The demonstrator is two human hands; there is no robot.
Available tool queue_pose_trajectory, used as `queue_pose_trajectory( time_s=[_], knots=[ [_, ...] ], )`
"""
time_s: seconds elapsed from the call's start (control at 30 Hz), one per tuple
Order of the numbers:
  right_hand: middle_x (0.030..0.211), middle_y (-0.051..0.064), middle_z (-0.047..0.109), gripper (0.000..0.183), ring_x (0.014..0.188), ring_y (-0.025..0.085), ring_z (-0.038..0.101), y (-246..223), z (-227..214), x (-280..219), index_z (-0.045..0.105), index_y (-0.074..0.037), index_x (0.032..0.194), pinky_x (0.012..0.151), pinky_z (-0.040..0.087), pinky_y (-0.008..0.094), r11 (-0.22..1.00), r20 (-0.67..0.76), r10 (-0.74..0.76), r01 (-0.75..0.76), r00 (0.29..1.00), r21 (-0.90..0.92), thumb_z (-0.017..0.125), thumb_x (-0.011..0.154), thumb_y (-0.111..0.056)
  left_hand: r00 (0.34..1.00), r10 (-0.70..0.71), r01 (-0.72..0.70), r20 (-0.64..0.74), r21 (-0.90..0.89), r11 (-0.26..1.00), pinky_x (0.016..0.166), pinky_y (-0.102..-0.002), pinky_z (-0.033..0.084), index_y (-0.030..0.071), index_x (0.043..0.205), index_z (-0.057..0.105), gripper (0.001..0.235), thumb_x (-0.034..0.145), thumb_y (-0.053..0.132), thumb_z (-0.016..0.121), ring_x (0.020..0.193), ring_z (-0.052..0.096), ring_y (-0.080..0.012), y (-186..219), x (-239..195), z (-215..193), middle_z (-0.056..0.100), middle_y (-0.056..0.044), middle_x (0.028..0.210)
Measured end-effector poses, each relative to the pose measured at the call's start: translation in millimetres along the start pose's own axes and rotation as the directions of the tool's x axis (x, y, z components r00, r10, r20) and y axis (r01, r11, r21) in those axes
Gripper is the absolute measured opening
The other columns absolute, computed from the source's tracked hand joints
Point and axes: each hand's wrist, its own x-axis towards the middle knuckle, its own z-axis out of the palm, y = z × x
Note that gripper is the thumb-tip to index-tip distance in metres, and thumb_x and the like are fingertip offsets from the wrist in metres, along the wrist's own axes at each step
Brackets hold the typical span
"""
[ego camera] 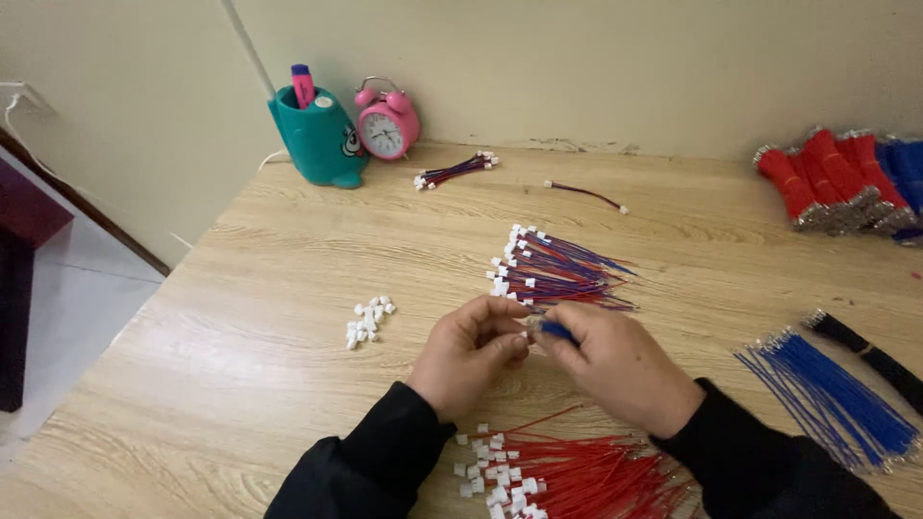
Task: Assembling small electronic wire connectors by hand and using a small tool
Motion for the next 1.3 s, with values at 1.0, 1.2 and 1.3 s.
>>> queue_pose_trajectory(
  time_s=[1.0, 1.2, 1.3],
  knots=[
    [0.074, 0.007, 0.060, 0.020, 0.069, 0.017, 0.058, 13, 16, -2, 0.055, -0.004, 0.100, 0.069, 0.050, 0.030, 0.608, -0.218, -0.084, 0.223, 0.972, 0.762, 0.043, 0.101, -0.020, 0.903, 0.014, -0.393, 0.430, 0.813, 0.430, 0.078, -0.036, 0.048, 0.020, 0.081, 0.073, 0.006, 0.076, 0.021, 0.069, 0.078, 0.062, -0.0227, 46, -53, -21, 0.064, -0.001, 0.080],
    [0.065, 0.006, 0.052, 0.028, 0.046, 0.010, 0.035, 18, 7, 2, 0.067, 0.001, 0.103, 0.041, 0.025, 0.023, 0.550, -0.061, 0.087, 0.003, 0.994, 0.835, 0.050, 0.098, -0.020, 0.950, -0.043, -0.258, 0.308, 0.858, 0.443, 0.070, -0.033, 0.050, 0.018, 0.090, 0.068, 0.010, 0.085, 0.020, 0.060, 0.079, 0.070, -0.0220, 59, -41, -20, 0.074, -0.002, 0.086],
    [0.064, 0.010, 0.053, 0.030, 0.046, 0.011, 0.032, 19, 2, 4, 0.070, -0.001, 0.111, 0.041, 0.023, 0.023, 0.563, 0.039, 0.123, -0.103, 0.992, 0.820, 0.051, 0.096, -0.021, 0.971, 0.091, -0.233, 0.220, 0.800, 0.553, 0.072, -0.029, 0.053, 0.014, 0.086, 0.071, 0.011, 0.088, 0.022, 0.063, 0.078, 0.070, -0.0177, 82, -27, -3, 0.075, -0.002, 0.086]
  ],
)
